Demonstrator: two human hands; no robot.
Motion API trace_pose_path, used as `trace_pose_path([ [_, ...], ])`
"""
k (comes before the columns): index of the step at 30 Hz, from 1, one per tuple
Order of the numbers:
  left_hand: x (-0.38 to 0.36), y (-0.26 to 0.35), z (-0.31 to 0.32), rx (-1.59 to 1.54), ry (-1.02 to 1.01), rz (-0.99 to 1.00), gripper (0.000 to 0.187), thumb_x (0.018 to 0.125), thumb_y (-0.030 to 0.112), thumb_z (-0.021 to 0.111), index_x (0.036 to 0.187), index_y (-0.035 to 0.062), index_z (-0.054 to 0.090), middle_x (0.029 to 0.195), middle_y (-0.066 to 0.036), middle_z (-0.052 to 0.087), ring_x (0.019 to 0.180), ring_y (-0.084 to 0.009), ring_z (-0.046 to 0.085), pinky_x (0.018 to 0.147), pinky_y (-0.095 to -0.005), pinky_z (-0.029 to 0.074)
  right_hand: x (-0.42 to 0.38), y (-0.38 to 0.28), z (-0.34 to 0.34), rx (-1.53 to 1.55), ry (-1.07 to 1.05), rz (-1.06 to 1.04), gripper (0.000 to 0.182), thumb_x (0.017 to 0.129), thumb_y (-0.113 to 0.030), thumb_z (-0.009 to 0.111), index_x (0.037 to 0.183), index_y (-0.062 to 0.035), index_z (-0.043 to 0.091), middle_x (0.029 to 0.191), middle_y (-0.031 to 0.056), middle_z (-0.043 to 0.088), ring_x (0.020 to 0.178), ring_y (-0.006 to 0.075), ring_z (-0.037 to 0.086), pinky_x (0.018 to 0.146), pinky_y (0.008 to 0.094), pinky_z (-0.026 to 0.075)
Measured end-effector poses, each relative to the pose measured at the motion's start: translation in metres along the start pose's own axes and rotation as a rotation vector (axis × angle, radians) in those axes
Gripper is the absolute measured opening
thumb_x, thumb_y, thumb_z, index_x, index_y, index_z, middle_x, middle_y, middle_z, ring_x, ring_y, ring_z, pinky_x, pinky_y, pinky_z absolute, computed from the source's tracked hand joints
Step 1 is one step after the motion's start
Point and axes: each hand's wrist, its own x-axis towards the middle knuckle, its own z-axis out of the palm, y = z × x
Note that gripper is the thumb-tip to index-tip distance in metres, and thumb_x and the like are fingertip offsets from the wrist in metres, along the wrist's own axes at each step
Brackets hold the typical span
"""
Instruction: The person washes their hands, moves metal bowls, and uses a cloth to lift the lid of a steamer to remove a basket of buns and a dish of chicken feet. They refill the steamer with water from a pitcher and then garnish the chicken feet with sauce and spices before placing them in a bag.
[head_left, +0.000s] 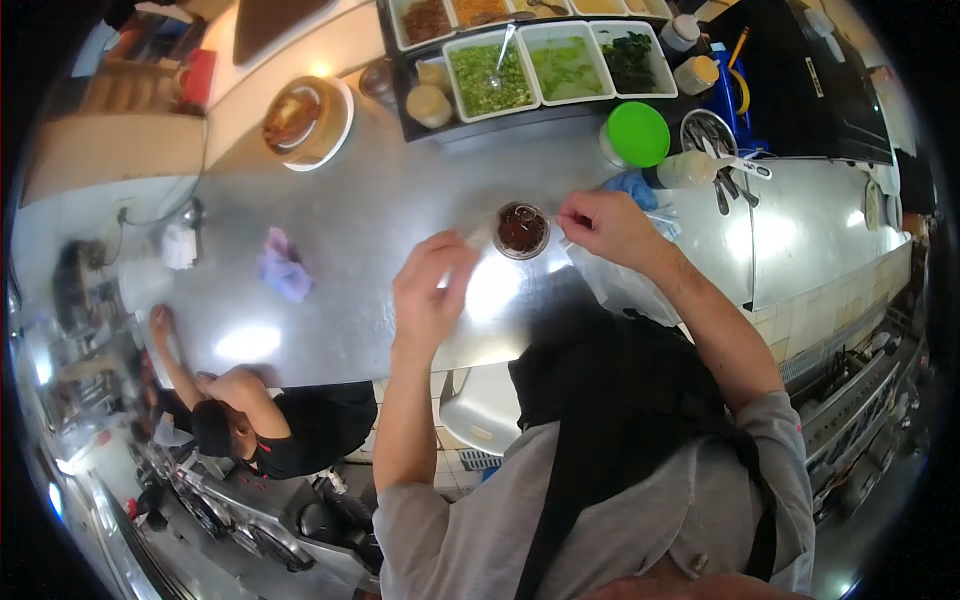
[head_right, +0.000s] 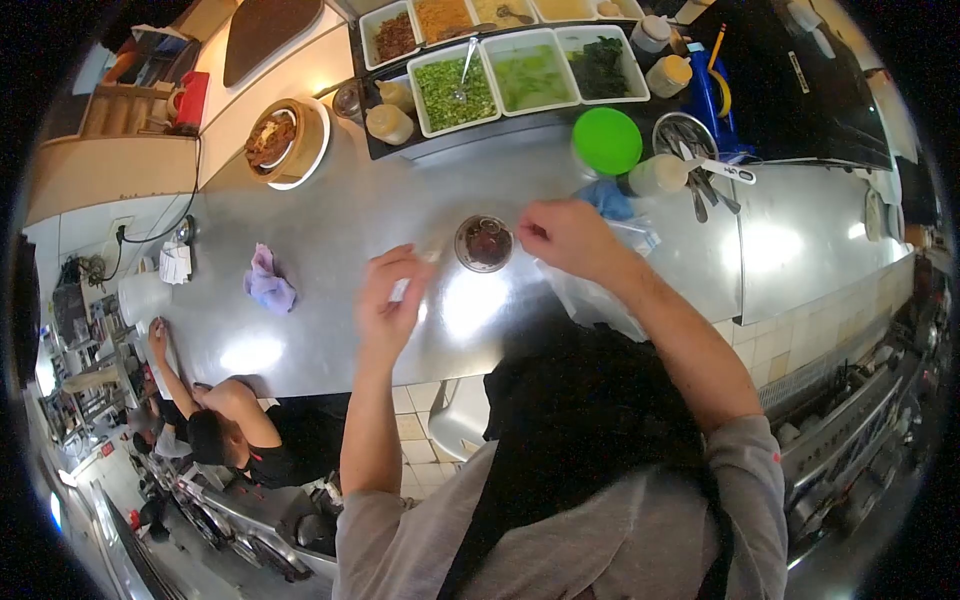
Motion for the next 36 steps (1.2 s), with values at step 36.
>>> trace_pose_path([
  [36, -0.044, -0.005, 0.081, 0.004, 0.110, -0.448, 0.071, 0.076, 0.023, 0.087, 0.134, -0.0017, 0.055, 0.115, -0.018, 0.067, 0.103, -0.0300, 0.066, 0.092, -0.0367, 0.052, 0.001, -0.003, 0.025, 0.530, -0.296, 0.508, 0.014, 0.088, -0.014, 0.066, 0.086, 0.0000, 0.067, 0.068, 0.0051, 0.063, 0.059, 0.0131, 0.060, 0.050, 0.0286, 0.049],
])
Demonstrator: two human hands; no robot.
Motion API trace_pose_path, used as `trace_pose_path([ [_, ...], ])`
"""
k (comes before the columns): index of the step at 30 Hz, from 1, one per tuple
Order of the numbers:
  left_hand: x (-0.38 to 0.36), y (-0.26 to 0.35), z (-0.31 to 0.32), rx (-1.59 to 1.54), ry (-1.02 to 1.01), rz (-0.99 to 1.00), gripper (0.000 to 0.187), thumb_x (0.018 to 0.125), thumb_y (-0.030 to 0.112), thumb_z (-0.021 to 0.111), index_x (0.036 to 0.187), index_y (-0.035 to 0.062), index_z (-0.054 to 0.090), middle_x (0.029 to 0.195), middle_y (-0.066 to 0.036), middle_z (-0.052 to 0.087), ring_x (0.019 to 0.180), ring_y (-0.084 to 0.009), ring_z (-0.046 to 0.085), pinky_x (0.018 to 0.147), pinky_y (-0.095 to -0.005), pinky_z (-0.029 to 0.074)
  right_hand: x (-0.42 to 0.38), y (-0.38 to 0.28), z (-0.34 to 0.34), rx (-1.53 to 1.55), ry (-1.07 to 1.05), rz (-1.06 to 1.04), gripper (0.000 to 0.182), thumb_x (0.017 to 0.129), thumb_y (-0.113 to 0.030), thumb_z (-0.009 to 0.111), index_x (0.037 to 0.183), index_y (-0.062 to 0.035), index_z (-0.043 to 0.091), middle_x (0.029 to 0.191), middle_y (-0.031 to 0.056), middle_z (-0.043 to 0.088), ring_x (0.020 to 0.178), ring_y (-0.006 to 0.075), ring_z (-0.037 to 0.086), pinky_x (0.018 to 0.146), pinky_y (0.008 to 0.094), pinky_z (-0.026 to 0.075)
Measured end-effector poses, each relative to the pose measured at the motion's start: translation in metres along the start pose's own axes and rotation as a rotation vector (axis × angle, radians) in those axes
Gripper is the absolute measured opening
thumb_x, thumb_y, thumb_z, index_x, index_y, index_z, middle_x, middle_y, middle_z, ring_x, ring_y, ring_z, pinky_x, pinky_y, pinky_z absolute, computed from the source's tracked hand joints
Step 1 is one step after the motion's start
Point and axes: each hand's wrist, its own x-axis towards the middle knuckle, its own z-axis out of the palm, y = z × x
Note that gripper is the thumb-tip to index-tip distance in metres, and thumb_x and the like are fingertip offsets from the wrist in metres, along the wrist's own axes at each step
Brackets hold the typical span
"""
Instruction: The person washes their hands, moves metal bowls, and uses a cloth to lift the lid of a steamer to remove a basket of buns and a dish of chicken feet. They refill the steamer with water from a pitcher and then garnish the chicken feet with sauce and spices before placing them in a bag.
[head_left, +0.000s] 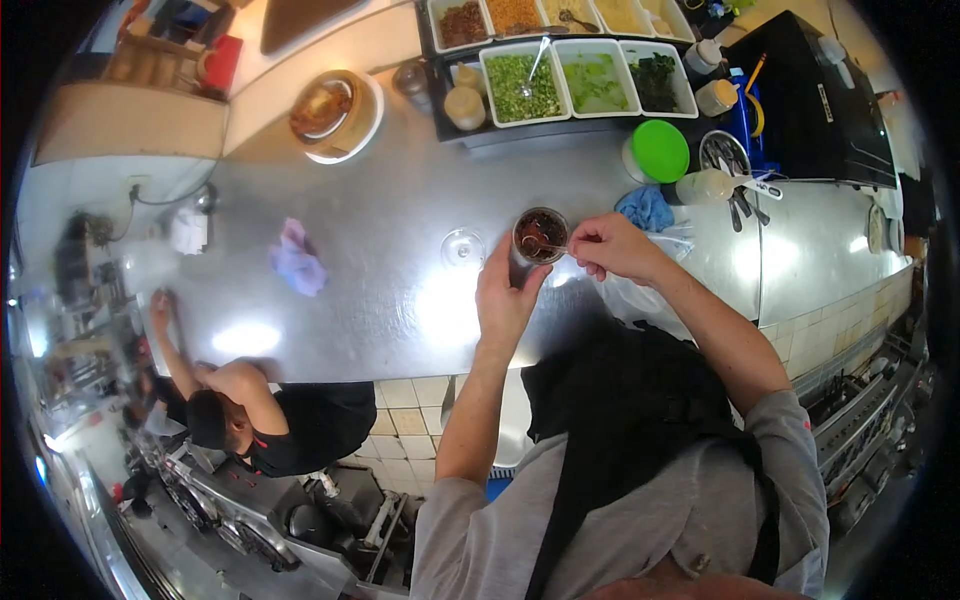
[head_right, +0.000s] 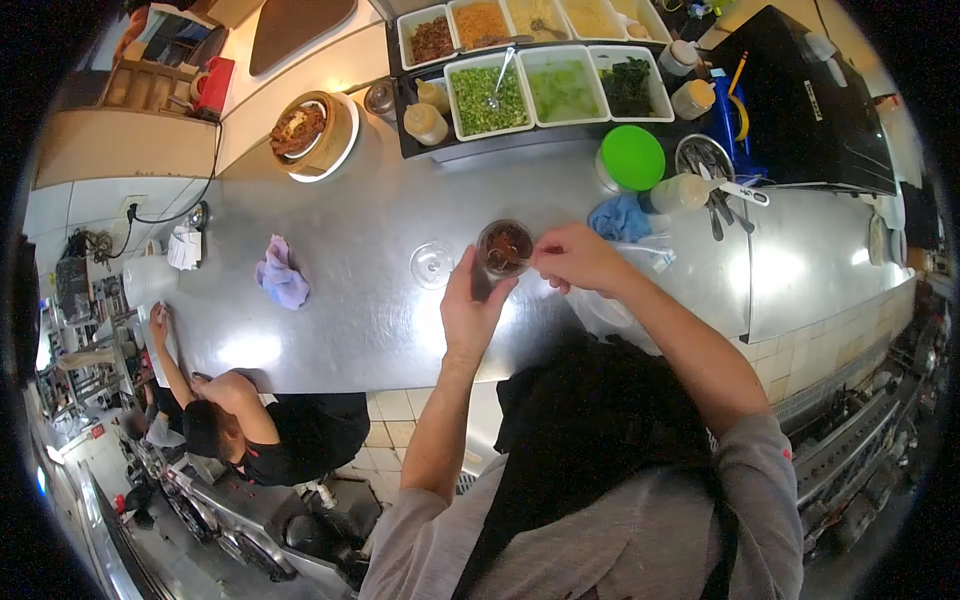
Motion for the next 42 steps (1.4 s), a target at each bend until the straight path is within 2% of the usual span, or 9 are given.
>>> trace_pose_path([
  [8, -0.020, 0.000, -0.008, -0.048, 0.099, 0.011, 0.063, 0.076, 0.020, 0.086, 0.128, -0.0007, 0.057, 0.117, -0.017, 0.063, 0.106, -0.0309, 0.063, 0.091, -0.0376, 0.051, -0.020, 0.001, -0.006, 0.022, 0.165, -0.028, 0.013, 0.090, -0.013, 0.066, 0.088, -0.0001, 0.067, 0.070, 0.0038, 0.062, 0.059, 0.0104, 0.058, 0.051, 0.0270, 0.048],
  [10, -0.010, 0.009, -0.007, -0.003, 0.122, 0.033, 0.058, 0.076, 0.021, 0.086, 0.124, 0.0005, 0.059, 0.119, -0.017, 0.062, 0.107, -0.0319, 0.063, 0.091, -0.0385, 0.052, -0.020, 0.006, 0.000, -0.453, 0.254, -0.553, 0.007, 0.086, -0.009, 0.067, 0.088, -0.0024, 0.065, 0.073, 0.0075, 0.062, 0.062, 0.0184, 0.061, 0.057, 0.0326, 0.051],
  [13, 0.002, 0.008, -0.004, 0.167, 0.038, 0.129, 0.048, 0.076, 0.024, 0.086, 0.113, 0.0035, 0.064, 0.120, -0.016, 0.062, 0.106, -0.0342, 0.063, 0.089, -0.0407, 0.053, -0.019, -0.005, 0.002, -0.807, 0.236, -0.788, 0.007, 0.082, -0.009, 0.066, 0.085, -0.0040, 0.063, 0.077, 0.0112, 0.062, 0.069, 0.0285, 0.064, 0.064, 0.0390, 0.053],
  [20, 0.008, -0.009, -0.004, 0.068, -0.111, 0.127, 0.039, 0.075, 0.024, 0.085, 0.105, 0.0076, 0.066, 0.123, -0.013, 0.062, 0.106, -0.0319, 0.064, 0.082, -0.0397, 0.056, -0.003, -0.016, 0.010, -1.104, 0.017, -0.585, 0.010, 0.081, -0.015, 0.065, 0.079, -0.0061, 0.063, 0.082, 0.0136, 0.067, 0.079, 0.0344, 0.067, 0.071, 0.0459, 0.053],
  [26, 0.008, -0.010, 0.001, -0.005, -0.081, 0.058, 0.048, 0.076, 0.018, 0.085, 0.116, 0.0052, 0.061, 0.121, -0.014, 0.063, 0.107, -0.0301, 0.065, 0.087, -0.0377, 0.054, 0.008, -0.017, 0.008, -0.595, -0.035, -0.385, 0.013, 0.081, -0.017, 0.068, 0.080, -0.0035, 0.066, 0.072, 0.0127, 0.066, 0.066, 0.0258, 0.066, 0.063, 0.0389, 0.054],
  [28, 0.007, -0.011, 0.001, -0.064, -0.057, 0.019, 0.052, 0.077, 0.017, 0.085, 0.120, 0.0033, 0.059, 0.121, -0.015, 0.063, 0.108, -0.0288, 0.065, 0.089, -0.0368, 0.054, 0.006, -0.011, 0.004, -0.072, 0.009, -0.035, 0.012, 0.085, -0.015, 0.066, 0.086, -0.0027, 0.068, 0.068, 0.0066, 0.062, 0.061, 0.0151, 0.061, 0.053, 0.0320, 0.051],
  [34, -0.013, -0.003, 0.005, -0.235, 0.121, -0.029, 0.052, 0.084, 0.012, 0.080, 0.128, 0.0006, 0.055, 0.116, -0.017, 0.064, 0.100, -0.0257, 0.066, 0.086, -0.0356, 0.054, -0.003, 0.003, -0.004, 0.380, 0.125, 0.057, 0.010, 0.092, -0.013, 0.067, 0.094, -0.0028, 0.067, 0.074, 0.0028, 0.062, 0.059, 0.0093, 0.057, 0.050, 0.0237, 0.047],
  [37, -0.029, 0.022, 0.002, -0.503, 0.031, -0.311, 0.028, 0.094, 0.011, 0.070, 0.116, -0.0047, 0.066, 0.100, -0.009, 0.070, 0.090, -0.0109, 0.063, 0.079, -0.0232, 0.050, -0.013, -0.001, -0.008, 0.526, 0.155, 0.057, 0.012, 0.093, -0.015, 0.068, 0.094, -0.0036, 0.066, 0.076, 0.0020, 0.063, 0.060, 0.0089, 0.057, 0.050, 0.0237, 0.047],
  [42, -0.008, 0.061, 0.033, -1.003, -0.111, -0.610, 0.037, 0.104, 0.030, 0.054, 0.117, -0.0018, 0.067, 0.103, -0.007, 0.071, 0.093, -0.0153, 0.066, 0.080, -0.0284, 0.052, -0.035, -0.018, 0.001, 0.614, 0.133, 0.016, 0.013, 0.092, -0.017, 0.070, 0.095, -0.0045, 0.067, 0.078, 0.0014, 0.062, 0.065, 0.0097, 0.058, 0.053, 0.0252, 0.048],
])
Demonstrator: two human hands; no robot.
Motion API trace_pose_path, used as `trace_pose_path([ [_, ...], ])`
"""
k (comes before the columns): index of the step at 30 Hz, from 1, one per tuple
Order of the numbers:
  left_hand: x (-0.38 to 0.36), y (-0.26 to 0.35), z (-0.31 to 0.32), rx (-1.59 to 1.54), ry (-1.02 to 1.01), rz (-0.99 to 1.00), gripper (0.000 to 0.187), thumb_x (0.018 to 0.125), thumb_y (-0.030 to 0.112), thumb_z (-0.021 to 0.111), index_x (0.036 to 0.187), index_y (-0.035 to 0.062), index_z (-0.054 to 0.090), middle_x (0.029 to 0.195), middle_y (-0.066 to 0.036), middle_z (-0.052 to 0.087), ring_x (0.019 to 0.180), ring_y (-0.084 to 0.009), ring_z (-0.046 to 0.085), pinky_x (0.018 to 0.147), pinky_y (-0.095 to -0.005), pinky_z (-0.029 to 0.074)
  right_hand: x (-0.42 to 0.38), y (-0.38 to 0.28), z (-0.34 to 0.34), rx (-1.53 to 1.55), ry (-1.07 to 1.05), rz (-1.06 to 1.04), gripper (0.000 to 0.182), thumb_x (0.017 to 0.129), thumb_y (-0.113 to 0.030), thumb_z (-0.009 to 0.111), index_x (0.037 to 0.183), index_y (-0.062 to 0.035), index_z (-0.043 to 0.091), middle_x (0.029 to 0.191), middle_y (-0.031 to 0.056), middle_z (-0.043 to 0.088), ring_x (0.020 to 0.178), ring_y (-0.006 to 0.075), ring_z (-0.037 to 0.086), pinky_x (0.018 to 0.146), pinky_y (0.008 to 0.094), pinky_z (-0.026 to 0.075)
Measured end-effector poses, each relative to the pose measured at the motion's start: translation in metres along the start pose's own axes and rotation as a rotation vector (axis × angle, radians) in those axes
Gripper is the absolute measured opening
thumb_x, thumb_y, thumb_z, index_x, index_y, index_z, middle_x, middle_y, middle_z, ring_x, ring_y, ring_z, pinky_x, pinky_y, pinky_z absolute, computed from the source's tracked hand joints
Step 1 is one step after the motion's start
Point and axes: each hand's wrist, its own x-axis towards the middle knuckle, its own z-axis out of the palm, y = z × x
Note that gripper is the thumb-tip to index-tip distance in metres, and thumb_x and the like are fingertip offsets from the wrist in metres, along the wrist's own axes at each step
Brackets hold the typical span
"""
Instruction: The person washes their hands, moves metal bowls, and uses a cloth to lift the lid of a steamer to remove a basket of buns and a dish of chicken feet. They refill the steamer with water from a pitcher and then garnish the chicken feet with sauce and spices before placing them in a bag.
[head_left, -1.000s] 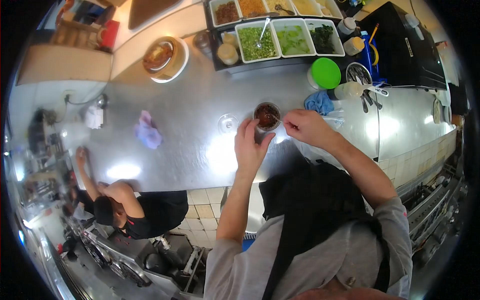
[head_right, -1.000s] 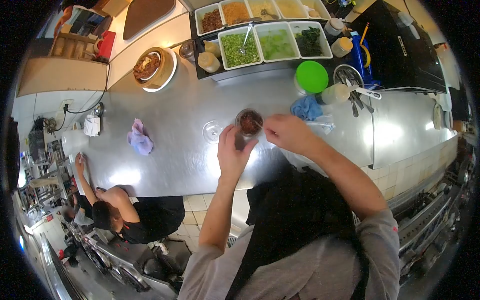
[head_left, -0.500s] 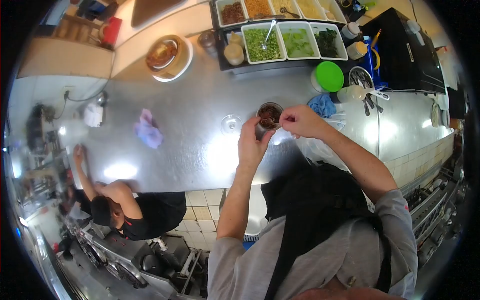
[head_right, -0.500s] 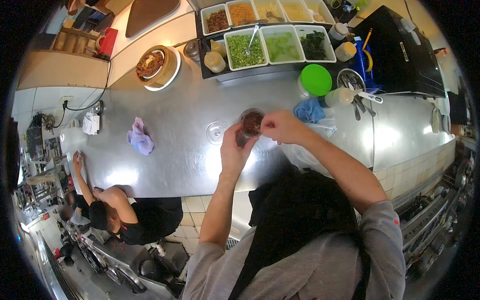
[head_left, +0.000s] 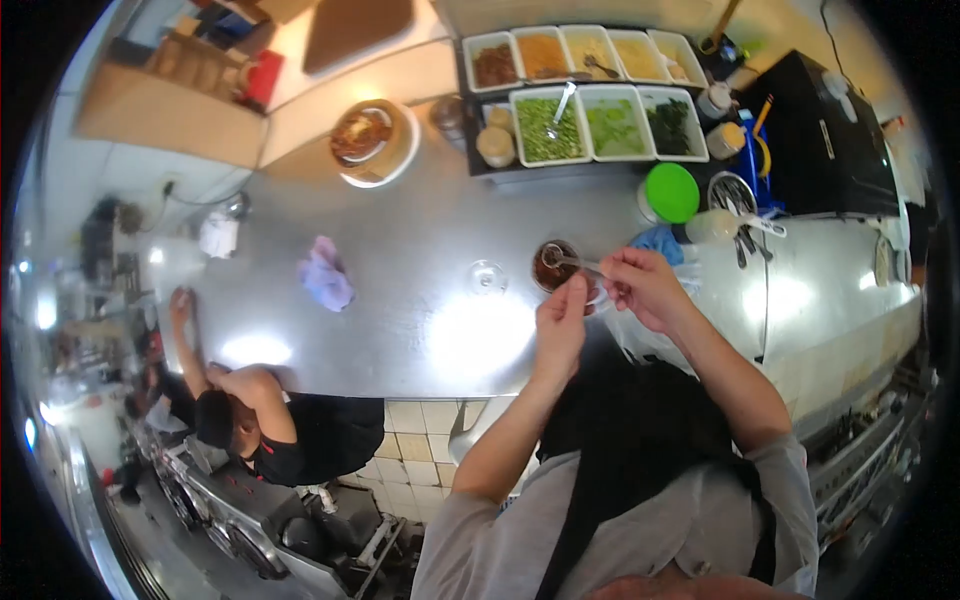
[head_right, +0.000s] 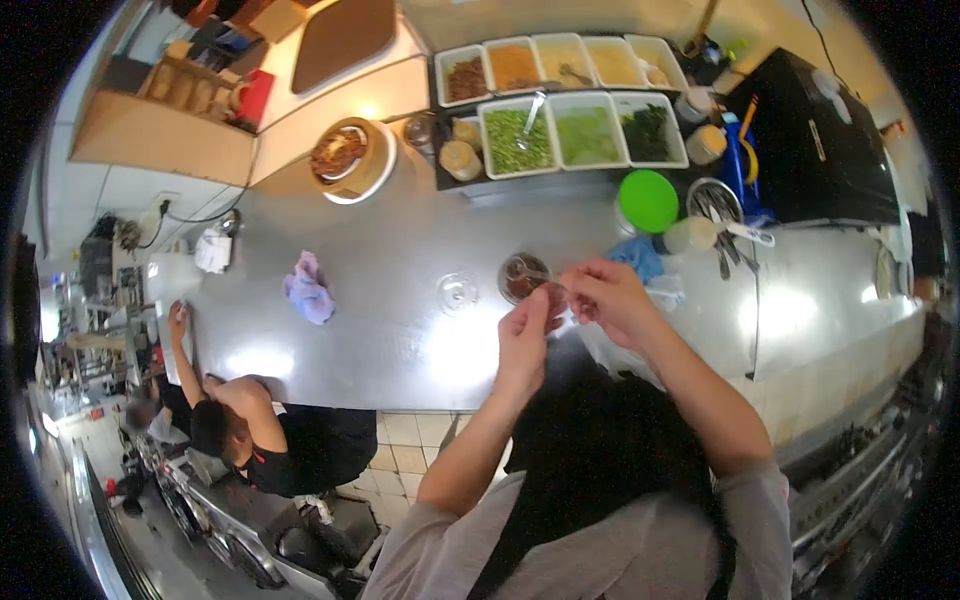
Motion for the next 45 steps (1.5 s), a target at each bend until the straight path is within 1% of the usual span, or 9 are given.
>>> trace_pose_path([
  [8, 0.019, 0.066, -0.001, -0.197, 0.004, -0.059, 0.022, 0.099, 0.022, 0.062, 0.100, 0.0010, 0.070, 0.090, -0.005, 0.071, 0.078, -0.0114, 0.066, 0.071, -0.0245, 0.053, -0.011, -0.017, 0.032, -0.015, -0.075, -0.014, 0.019, 0.094, -0.018, 0.068, 0.109, -0.0069, 0.066, 0.090, 0.0033, 0.069, 0.074, 0.0123, 0.066, 0.056, 0.0250, 0.054],
  [20, 0.178, 0.255, -0.163, 0.583, 0.350, 0.362, 0.023, 0.091, 0.020, 0.059, 0.090, 0.0002, 0.071, 0.080, -0.011, 0.072, 0.065, -0.0196, 0.068, 0.059, -0.0328, 0.052, -0.051, -0.004, -0.046, -0.189, 0.075, -0.092, 0.023, 0.095, -0.016, 0.066, 0.113, -0.0025, 0.064, 0.094, 0.0082, 0.070, 0.074, 0.0146, 0.067, 0.053, 0.0288, 0.057],
  [22, 0.205, 0.265, -0.172, 1.368, 0.589, 0.596, 0.027, 0.093, 0.026, 0.056, 0.087, 0.0052, 0.073, 0.084, -0.016, 0.074, 0.072, -0.0326, 0.072, 0.063, -0.0409, 0.056, -0.059, 0.006, -0.058, -0.192, 0.116, -0.085, 0.023, 0.095, -0.016, 0.066, 0.113, -0.0015, 0.064, 0.093, 0.0084, 0.070, 0.073, 0.0143, 0.066, 0.052, 0.0288, 0.057],
  [26, 0.215, 0.275, -0.163, 1.769, 0.711, 0.584, 0.029, 0.094, 0.030, 0.054, 0.096, 0.0085, 0.073, 0.089, -0.018, 0.073, 0.080, -0.0343, 0.072, 0.073, -0.0454, 0.057, -0.066, 0.019, -0.075, -0.203, 0.199, -0.079, 0.024, 0.095, -0.017, 0.066, 0.112, 0.0003, 0.064, 0.091, 0.0088, 0.070, 0.071, 0.0135, 0.064, 0.051, 0.0286, 0.056],
  [28, 0.221, 0.280, -0.171, 2.050, 0.619, 0.351, 0.027, 0.095, 0.029, 0.054, 0.095, 0.0097, 0.073, 0.092, -0.018, 0.073, 0.088, -0.0371, 0.071, 0.078, -0.0477, 0.057, -0.069, 0.020, -0.079, -0.208, 0.228, -0.081, 0.025, 0.095, -0.018, 0.066, 0.112, 0.0005, 0.064, 0.091, 0.0086, 0.070, 0.071, 0.0136, 0.064, 0.052, 0.0285, 0.056],
  [38, 0.217, 0.288, -0.181, 2.107, 0.562, 0.437, 0.031, 0.098, 0.030, 0.050, 0.088, 0.0074, 0.069, 0.093, -0.017, 0.073, 0.087, -0.0369, 0.071, 0.076, -0.0478, 0.057, -0.062, 0.022, -0.086, -0.196, 0.275, -0.128, 0.025, 0.098, -0.021, 0.063, 0.112, -0.0003, 0.065, 0.090, 0.0079, 0.070, 0.069, 0.0123, 0.063, 0.052, 0.0274, 0.054],
  [40, 0.189, 0.294, -0.159, 1.824, 0.768, 0.615, 0.028, 0.097, 0.028, 0.053, 0.093, 0.0064, 0.071, 0.091, -0.019, 0.071, 0.086, -0.0372, 0.071, 0.073, -0.0489, 0.056, -0.064, 0.023, -0.087, -0.227, 0.279, -0.131, 0.025, 0.098, -0.021, 0.063, 0.112, 0.0000, 0.065, 0.090, 0.0077, 0.069, 0.068, 0.0118, 0.063, 0.052, 0.0272, 0.054],
  [43, 0.155, 0.274, -0.139, 1.543, 0.592, 1.041, 0.023, 0.095, 0.024, 0.059, 0.098, 0.0064, 0.073, 0.085, -0.019, 0.070, 0.078, -0.0348, 0.071, 0.068, -0.0448, 0.055, -0.062, 0.024, -0.097, -0.308, 0.299, -0.151, 0.026, 0.098, -0.021, 0.063, 0.112, 0.0007, 0.065, 0.089, 0.0072, 0.069, 0.068, 0.0111, 0.062, 0.052, 0.0267, 0.053],
  [45, 0.090, 0.254, -0.087, 1.406, 0.257, 0.551, 0.017, 0.093, 0.022, 0.062, 0.097, 0.0084, 0.072, 0.078, -0.017, 0.069, 0.074, -0.0381, 0.068, 0.067, -0.0451, 0.055, -0.077, 0.030, -0.102, -0.325, 0.320, -0.154, 0.026, 0.099, -0.021, 0.062, 0.113, 0.0010, 0.066, 0.089, 0.0066, 0.069, 0.068, 0.0106, 0.062, 0.053, 0.0264, 0.053],
])
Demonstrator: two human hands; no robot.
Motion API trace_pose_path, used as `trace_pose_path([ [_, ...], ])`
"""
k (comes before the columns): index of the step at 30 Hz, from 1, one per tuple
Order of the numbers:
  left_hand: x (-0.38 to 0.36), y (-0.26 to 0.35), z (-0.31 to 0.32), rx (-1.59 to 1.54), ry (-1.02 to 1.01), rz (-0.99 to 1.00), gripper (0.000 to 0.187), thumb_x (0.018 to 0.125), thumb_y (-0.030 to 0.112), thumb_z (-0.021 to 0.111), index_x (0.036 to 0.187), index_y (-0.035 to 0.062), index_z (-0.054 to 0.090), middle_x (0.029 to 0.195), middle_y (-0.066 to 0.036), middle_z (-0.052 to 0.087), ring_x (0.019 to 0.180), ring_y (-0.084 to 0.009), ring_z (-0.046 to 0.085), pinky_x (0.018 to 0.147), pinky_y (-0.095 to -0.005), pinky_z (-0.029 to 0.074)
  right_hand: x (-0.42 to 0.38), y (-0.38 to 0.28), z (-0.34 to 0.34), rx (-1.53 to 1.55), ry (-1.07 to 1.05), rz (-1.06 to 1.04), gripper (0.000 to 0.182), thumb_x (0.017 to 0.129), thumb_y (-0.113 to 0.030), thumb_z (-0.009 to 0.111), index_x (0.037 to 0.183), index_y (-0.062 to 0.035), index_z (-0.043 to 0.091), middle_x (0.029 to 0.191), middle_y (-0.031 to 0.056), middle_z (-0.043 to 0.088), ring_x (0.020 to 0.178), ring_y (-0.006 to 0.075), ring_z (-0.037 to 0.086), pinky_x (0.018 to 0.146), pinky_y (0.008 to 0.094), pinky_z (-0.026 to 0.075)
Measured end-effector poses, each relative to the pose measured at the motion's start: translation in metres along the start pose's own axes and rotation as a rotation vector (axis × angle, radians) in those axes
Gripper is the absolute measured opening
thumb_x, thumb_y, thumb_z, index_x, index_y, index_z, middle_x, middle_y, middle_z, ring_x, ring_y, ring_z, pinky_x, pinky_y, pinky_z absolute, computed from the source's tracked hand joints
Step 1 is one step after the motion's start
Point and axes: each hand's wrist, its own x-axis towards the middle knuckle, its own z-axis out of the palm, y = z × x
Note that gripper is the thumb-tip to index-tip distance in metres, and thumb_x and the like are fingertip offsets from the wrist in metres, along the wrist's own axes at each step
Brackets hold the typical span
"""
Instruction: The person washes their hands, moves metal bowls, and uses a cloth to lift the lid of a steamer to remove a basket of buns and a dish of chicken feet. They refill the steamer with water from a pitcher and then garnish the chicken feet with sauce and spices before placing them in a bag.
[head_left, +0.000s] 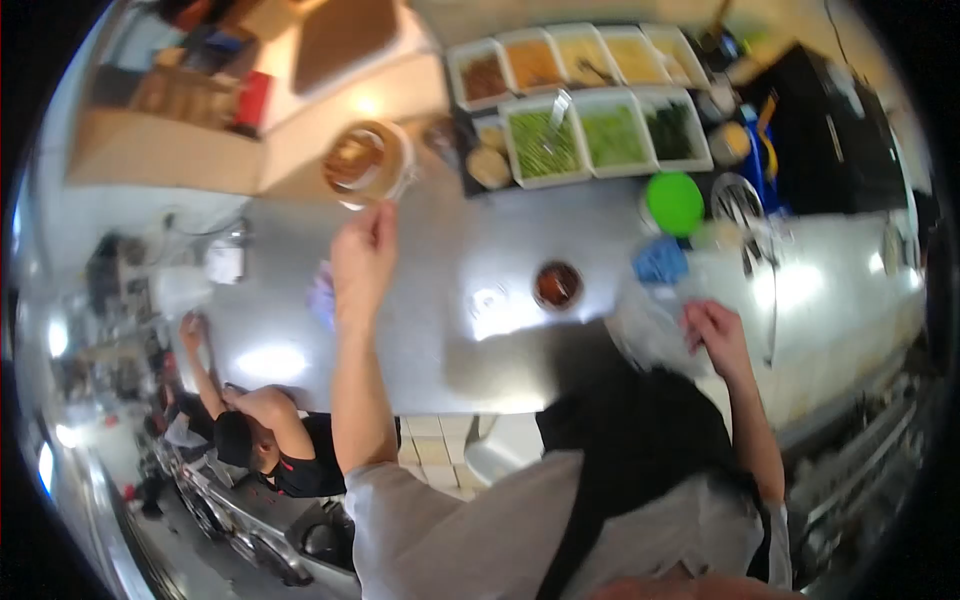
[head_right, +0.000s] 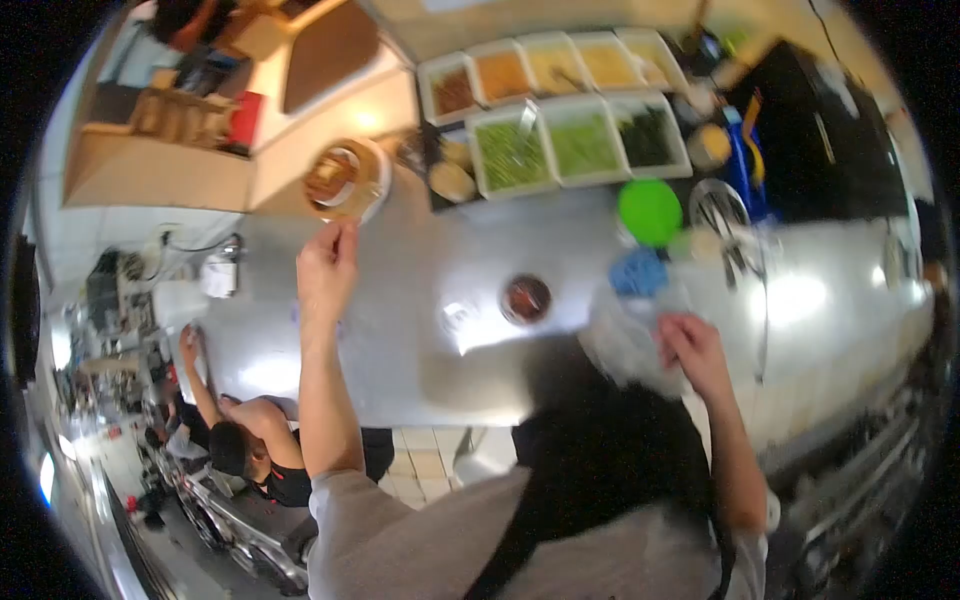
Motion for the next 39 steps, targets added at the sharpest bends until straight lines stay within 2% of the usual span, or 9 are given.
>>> trace_pose_path([
  [7, -0.100, 0.036, 0.095, -0.015, -0.444, 0.294, 0.017, 0.088, 0.020, 0.070, 0.097, 0.0064, 0.074, 0.079, -0.018, 0.070, 0.070, -0.0303, 0.070, 0.066, -0.0371, 0.054, -0.009, 0.014, 0.003, -0.010, -0.036, -0.010, 0.024, 0.100, -0.020, 0.060, 0.113, -0.0005, 0.066, 0.088, 0.0037, 0.068, 0.067, 0.0082, 0.060, 0.054, 0.0245, 0.051],
  [10, -0.103, 0.047, 0.108, 0.086, -0.579, 0.213, 0.019, 0.088, 0.027, 0.067, 0.101, 0.0145, 0.073, 0.086, -0.014, 0.072, 0.080, -0.0359, 0.069, 0.071, -0.0460, 0.054, -0.016, 0.012, -0.002, -0.011, -0.064, -0.049, 0.025, 0.100, -0.020, 0.060, 0.114, -0.0003, 0.066, 0.089, 0.0038, 0.069, 0.069, 0.0089, 0.061, 0.054, 0.0250, 0.052],
  [13, -0.097, 0.079, 0.095, 0.232, -0.536, 0.243, 0.030, 0.088, 0.033, 0.070, 0.108, 0.0108, 0.072, 0.097, -0.016, 0.072, 0.090, -0.0362, 0.069, 0.077, -0.0448, 0.054, -0.023, 0.018, -0.014, 0.015, 0.002, -0.086, 0.026, 0.101, -0.021, 0.059, 0.115, -0.0010, 0.066, 0.088, 0.0032, 0.068, 0.069, 0.0085, 0.061, 0.054, 0.0249, 0.052],
  [15, -0.086, 0.113, 0.092, 0.201, -0.206, 0.446, 0.042, 0.087, 0.037, 0.072, 0.115, 0.0056, 0.069, 0.106, -0.018, 0.071, 0.096, -0.0372, 0.067, 0.082, -0.0437, 0.053, -0.029, 0.029, -0.023, 0.054, 0.043, -0.070, 0.026, 0.101, -0.021, 0.059, 0.115, -0.0011, 0.066, 0.088, 0.0028, 0.068, 0.069, 0.0083, 0.061, 0.054, 0.0247, 0.052],
  [17, -0.064, 0.157, 0.109, -0.103, -0.145, 0.467, 0.046, 0.087, 0.036, 0.073, 0.116, 0.0013, 0.068, 0.108, -0.020, 0.070, 0.099, -0.0378, 0.066, 0.087, -0.0432, 0.052, -0.035, 0.038, -0.029, 0.079, 0.074, -0.063, 0.026, 0.101, -0.021, 0.059, 0.115, -0.0012, 0.066, 0.088, 0.0023, 0.068, 0.069, 0.0081, 0.060, 0.055, 0.0245, 0.052],
  [27, 0.028, 0.307, 0.307, -0.122, -0.188, 0.747, 0.072, 0.073, 0.046, 0.080, 0.128, 0.0035, 0.060, 0.107, -0.018, 0.071, 0.109, -0.0349, 0.062, 0.093, -0.0447, 0.048, -0.083, 0.068, -0.061, 0.106, 0.342, -0.042, 0.022, 0.101, -0.017, 0.059, 0.112, 0.0005, 0.066, 0.084, 0.0045, 0.069, 0.063, 0.0081, 0.060, 0.055, 0.0237, 0.050],
  [31, 0.030, 0.313, 0.324, -0.149, -0.061, 0.685, 0.044, 0.067, 0.042, 0.082, 0.097, 0.0115, 0.072, 0.089, -0.013, 0.073, 0.089, -0.0350, 0.067, 0.080, -0.0472, 0.051, -0.095, 0.100, -0.076, 0.165, 0.463, -0.024, 0.023, 0.101, -0.017, 0.060, 0.111, 0.0024, 0.065, 0.083, 0.0059, 0.069, 0.061, 0.0089, 0.058, 0.052, 0.0245, 0.049],
  [36, 0.018, 0.319, 0.261, -0.788, 0.207, 0.707, 0.040, 0.062, 0.023, 0.085, 0.094, 0.0055, 0.069, 0.086, -0.018, 0.068, 0.084, -0.0400, 0.065, 0.075, -0.0463, 0.052, -0.088, 0.103, -0.078, 0.197, 0.434, -0.043, 0.023, 0.101, -0.020, 0.058, 0.111, 0.0007, 0.065, 0.082, 0.0058, 0.067, 0.059, 0.0077, 0.056, 0.049, 0.0222, 0.046],
  [39, 0.010, 0.292, 0.197, -1.016, 0.235, 0.672, 0.044, 0.074, 0.015, 0.083, 0.110, 0.0002, 0.063, 0.089, -0.011, 0.067, 0.083, -0.0278, 0.068, 0.075, -0.0381, 0.054, -0.079, 0.095, -0.084, 0.169, 0.398, -0.057, 0.024, 0.101, -0.021, 0.059, 0.111, 0.0008, 0.065, 0.083, 0.0056, 0.067, 0.059, 0.0072, 0.055, 0.049, 0.0219, 0.044],
])
